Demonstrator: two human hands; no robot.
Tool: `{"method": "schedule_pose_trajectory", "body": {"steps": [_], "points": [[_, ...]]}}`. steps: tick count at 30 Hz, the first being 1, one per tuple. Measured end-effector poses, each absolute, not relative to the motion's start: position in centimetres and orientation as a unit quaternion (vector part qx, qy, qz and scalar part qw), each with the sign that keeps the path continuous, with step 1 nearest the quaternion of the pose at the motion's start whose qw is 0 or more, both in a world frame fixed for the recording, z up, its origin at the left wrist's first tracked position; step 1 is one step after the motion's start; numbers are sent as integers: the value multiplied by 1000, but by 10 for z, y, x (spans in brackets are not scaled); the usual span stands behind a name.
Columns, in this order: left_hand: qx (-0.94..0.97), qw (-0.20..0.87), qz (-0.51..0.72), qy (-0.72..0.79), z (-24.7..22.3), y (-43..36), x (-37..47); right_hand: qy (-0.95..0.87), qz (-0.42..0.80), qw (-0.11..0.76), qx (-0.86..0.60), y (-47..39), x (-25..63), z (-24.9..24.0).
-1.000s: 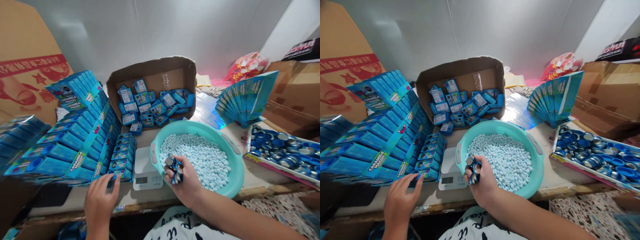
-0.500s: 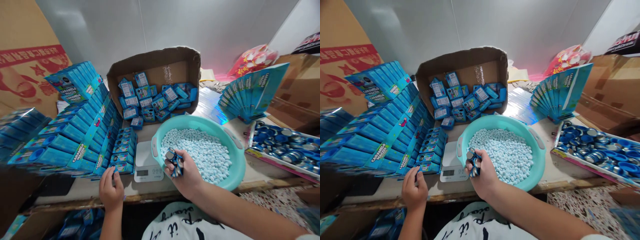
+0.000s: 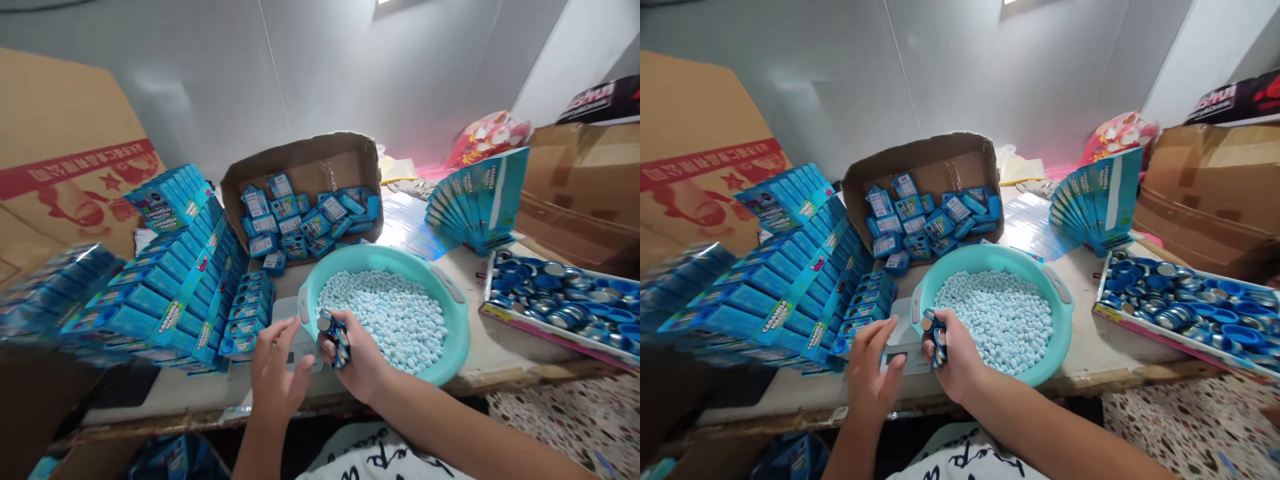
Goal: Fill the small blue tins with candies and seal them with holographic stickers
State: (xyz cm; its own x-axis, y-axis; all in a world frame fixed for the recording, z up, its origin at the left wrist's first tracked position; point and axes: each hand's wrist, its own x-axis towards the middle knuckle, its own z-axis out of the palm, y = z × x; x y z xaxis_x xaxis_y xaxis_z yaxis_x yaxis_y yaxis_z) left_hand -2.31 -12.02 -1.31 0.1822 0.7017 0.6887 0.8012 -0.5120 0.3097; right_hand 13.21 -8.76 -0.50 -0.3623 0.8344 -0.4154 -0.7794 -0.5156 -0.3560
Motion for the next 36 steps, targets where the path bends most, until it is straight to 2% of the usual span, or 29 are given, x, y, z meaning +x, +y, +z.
{"method": "schedule_pose_trajectory", "body": {"steps": [2, 5, 10, 20, 24, 30, 36], "points": [[-769, 12, -396, -501, -9, -113, -13, -56, 841, 460, -280, -88, 132, -5], [-781, -3, -375, -500, -4, -103, -9, -53, 856, 430, -284, -90, 132, -7], [-813, -76, -328, -476, 6, -95, -10, -51, 849, 444, -280, -92, 131, -6], [-756, 29, -370, -540, -13, -100, -8, -76, 840, 453, -288, -93, 131, -6], [-663, 61, -372, -647, -21, -101, -47, -68, 844, 459, -271, -94, 133, -5], [-564, 49, -281, -775, -15, -96, -120, -108, 842, 452, -273, -97, 132, -9], [-526, -19, -147, -838, -8, -75, -138, -186, 806, 472, -304, -101, 131, -7]]}}
